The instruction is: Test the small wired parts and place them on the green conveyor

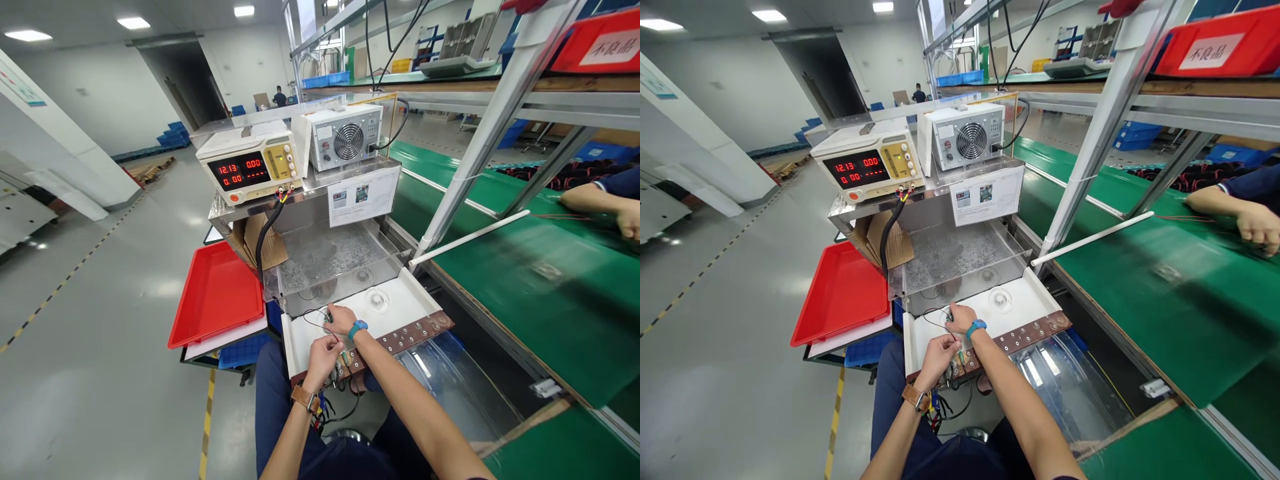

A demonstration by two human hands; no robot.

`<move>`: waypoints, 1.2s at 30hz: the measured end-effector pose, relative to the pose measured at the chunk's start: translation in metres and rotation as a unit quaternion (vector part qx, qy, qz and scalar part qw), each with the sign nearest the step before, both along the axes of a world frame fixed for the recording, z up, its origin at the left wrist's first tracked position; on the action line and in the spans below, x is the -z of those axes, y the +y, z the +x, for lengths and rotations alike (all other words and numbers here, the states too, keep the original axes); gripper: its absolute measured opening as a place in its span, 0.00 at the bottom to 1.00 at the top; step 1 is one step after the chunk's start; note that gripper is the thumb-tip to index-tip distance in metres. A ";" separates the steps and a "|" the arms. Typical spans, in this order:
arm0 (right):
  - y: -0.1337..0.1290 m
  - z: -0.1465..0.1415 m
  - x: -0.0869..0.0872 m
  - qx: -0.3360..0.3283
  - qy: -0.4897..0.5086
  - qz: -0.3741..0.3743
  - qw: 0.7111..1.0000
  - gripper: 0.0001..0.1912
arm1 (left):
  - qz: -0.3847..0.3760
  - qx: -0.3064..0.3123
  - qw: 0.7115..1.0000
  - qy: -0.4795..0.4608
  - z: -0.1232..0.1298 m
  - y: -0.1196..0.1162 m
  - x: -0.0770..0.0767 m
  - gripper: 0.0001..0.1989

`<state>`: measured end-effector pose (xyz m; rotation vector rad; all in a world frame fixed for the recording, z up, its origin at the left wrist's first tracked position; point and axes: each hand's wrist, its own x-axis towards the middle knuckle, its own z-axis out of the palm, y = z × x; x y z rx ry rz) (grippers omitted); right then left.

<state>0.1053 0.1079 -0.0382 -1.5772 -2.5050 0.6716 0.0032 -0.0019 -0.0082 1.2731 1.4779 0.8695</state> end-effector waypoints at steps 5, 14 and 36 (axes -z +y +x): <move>0.000 -0.002 0.001 0.009 0.001 0.001 1.000 0.19 | 0.004 -0.003 1.000 -0.011 0.000 -0.001 0.000 0.11; -0.002 -0.003 -0.003 0.015 -0.001 0.001 1.000 0.18 | -0.001 -0.014 1.000 -0.026 0.000 -0.002 0.000 0.11; -0.005 -0.010 -0.009 0.018 0.036 0.012 0.999 0.15 | 0.026 -0.032 0.998 -0.042 -0.001 0.001 0.013 0.13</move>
